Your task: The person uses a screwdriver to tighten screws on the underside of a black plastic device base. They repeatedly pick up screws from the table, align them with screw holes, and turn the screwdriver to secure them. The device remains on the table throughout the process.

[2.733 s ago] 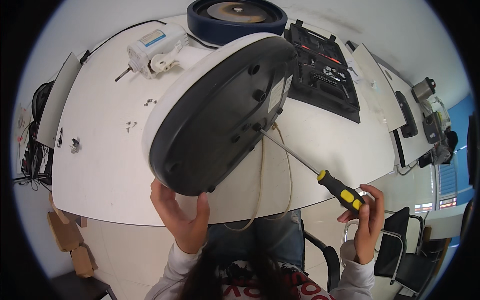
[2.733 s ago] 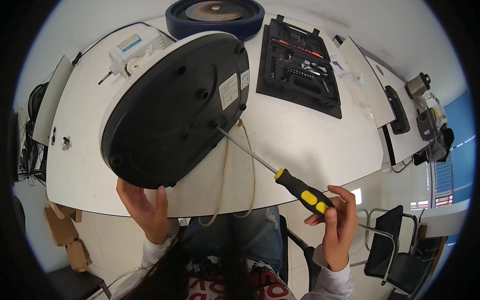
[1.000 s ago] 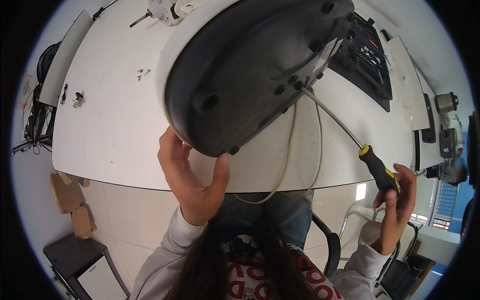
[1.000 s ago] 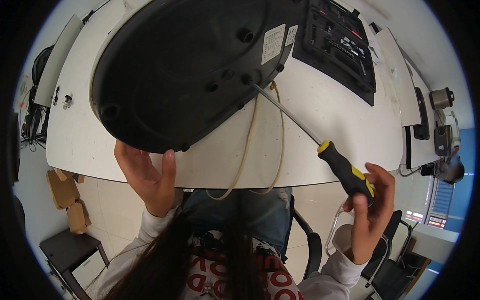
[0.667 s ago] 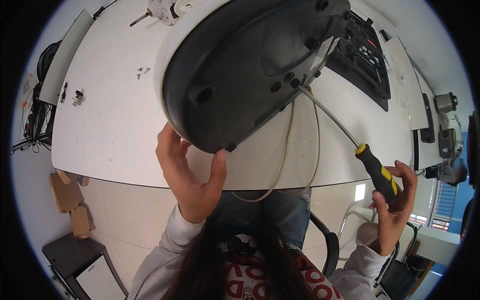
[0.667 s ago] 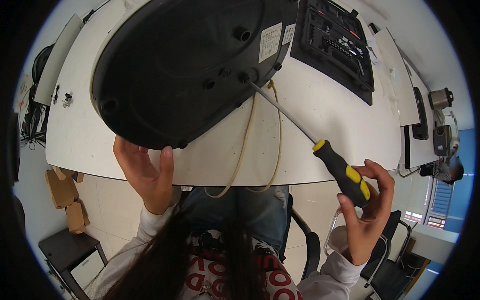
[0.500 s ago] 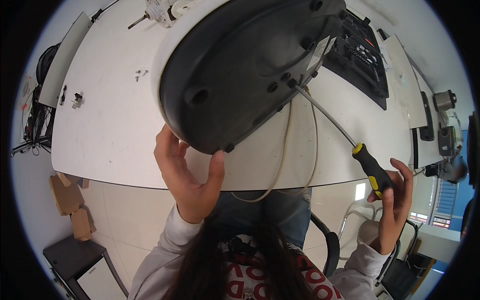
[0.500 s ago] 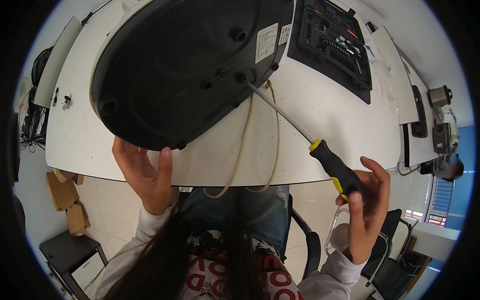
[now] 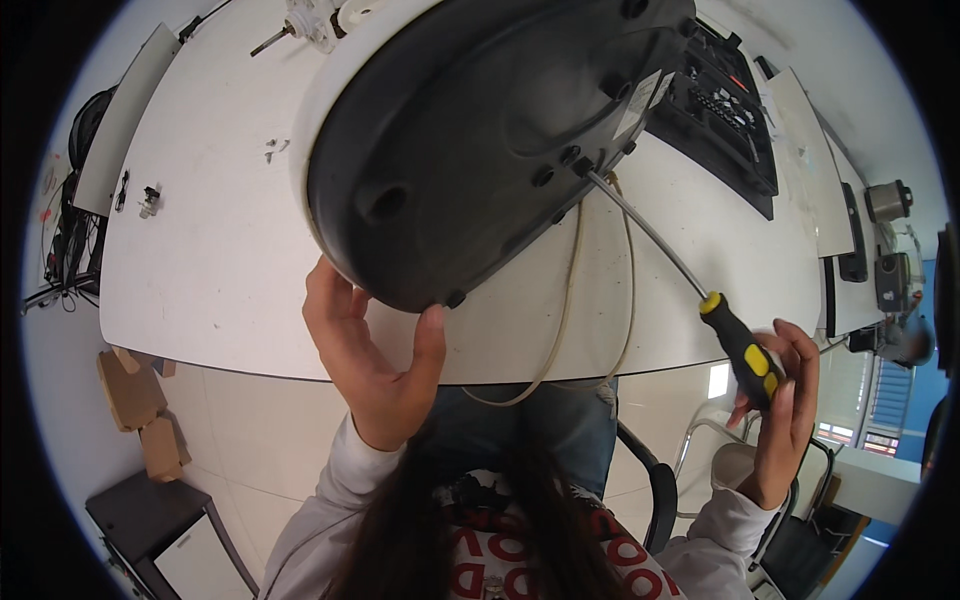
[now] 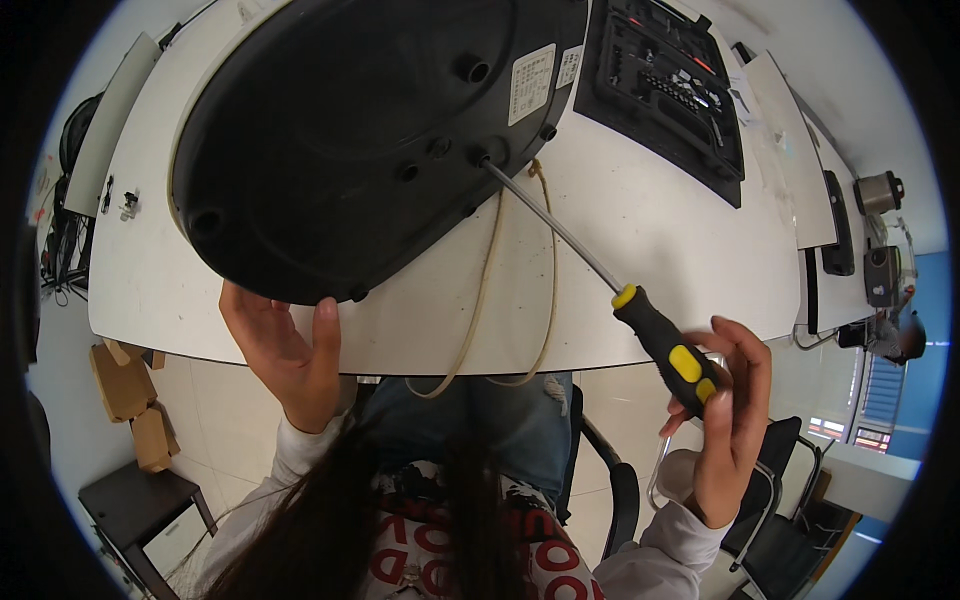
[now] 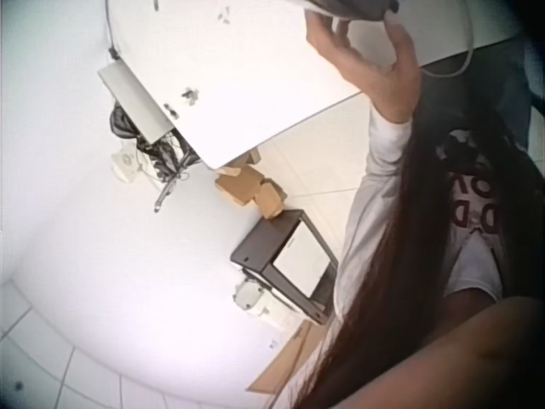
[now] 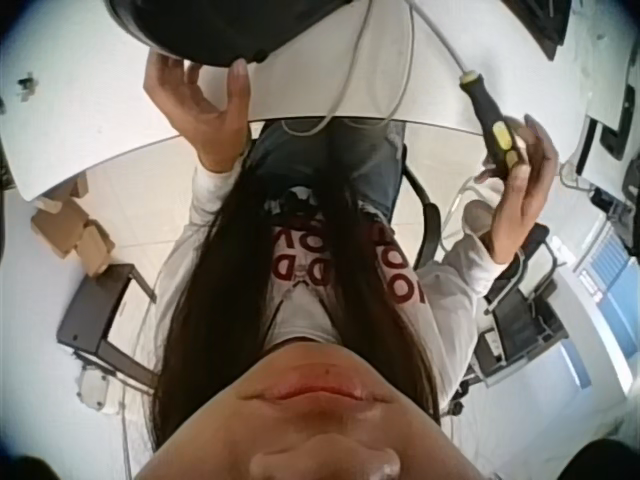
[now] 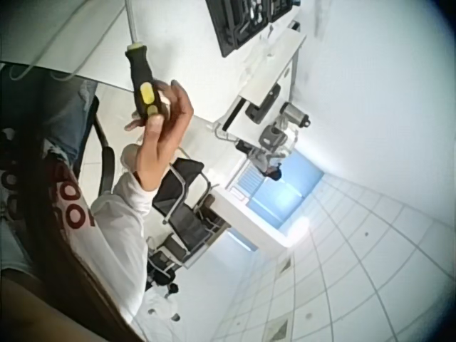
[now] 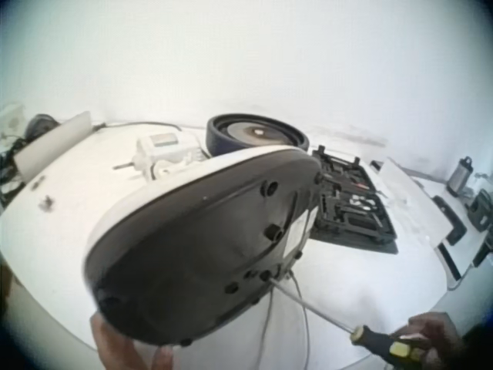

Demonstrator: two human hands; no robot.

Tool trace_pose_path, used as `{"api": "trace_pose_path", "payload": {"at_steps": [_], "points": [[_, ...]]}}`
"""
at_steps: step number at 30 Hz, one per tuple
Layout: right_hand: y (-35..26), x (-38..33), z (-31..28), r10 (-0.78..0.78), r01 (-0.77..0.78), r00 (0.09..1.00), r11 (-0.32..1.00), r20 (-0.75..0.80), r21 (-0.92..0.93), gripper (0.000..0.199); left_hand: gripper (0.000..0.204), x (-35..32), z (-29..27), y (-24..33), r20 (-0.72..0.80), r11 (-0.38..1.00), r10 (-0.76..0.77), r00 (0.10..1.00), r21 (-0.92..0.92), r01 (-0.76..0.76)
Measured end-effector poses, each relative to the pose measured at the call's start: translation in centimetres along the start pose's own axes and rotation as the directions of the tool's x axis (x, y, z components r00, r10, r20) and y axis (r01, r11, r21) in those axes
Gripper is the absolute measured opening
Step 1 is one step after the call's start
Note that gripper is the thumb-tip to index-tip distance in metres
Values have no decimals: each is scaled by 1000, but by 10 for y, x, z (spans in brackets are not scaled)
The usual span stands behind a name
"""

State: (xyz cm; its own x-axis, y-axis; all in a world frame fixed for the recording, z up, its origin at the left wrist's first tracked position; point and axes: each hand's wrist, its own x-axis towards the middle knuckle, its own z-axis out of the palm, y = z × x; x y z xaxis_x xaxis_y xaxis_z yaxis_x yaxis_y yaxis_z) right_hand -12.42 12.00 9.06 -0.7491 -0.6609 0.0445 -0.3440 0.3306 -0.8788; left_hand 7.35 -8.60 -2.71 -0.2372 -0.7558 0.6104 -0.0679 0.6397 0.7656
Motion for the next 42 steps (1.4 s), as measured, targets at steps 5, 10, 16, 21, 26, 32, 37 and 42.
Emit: {"api": "trace_pose_path", "payload": {"at_steps": [5, 10, 16, 21, 26, 32, 37, 42], "points": [[-2, -3, 11, -109, 107, 994, 984, -4, -142, 76, 67, -1, -3, -1, 10, 1000, 7, 1000, 7, -7], [-1, -2, -2, 19, -29, 997, 991, -77, -132, 54, 68, 0, -2, 0, 9, 1000, 8, 1000, -3, -8], [1, 0, 13, -118, 111, 992, 984, -39, -141, 66, 67, -1, -2, -1, 19, 1000, -6, 1000, -16, 6], [12, -1, 0, -124, 107, 991, 957, -46, -269, 64, 66, 0, -3, -1, -11, 1000, 5, 1000, 6, -5], [7, -1, 5, 19, -19, 1000, 1000, -22, 2, 59, 66, -1, 1, 1, -26, 1000, -13, 1000, -22, 12], [14, 8, 14, -249, 229, 968, 938, -44, -259, 76, 67, -4, 1, -2, -45, 999, -24, 999, 22, 25], [7, -2, 3, 55, -58, 994, 998, -95, -24, 56, 67, -3, 2, 1, -54, 999, -48, 997, -11, 48], [0, 0, 15, -146, 143, 989, 984, -16, -109, 73, 66, -2, 1, 0, -36, 1000, -25, 999, -15, 24]]}}
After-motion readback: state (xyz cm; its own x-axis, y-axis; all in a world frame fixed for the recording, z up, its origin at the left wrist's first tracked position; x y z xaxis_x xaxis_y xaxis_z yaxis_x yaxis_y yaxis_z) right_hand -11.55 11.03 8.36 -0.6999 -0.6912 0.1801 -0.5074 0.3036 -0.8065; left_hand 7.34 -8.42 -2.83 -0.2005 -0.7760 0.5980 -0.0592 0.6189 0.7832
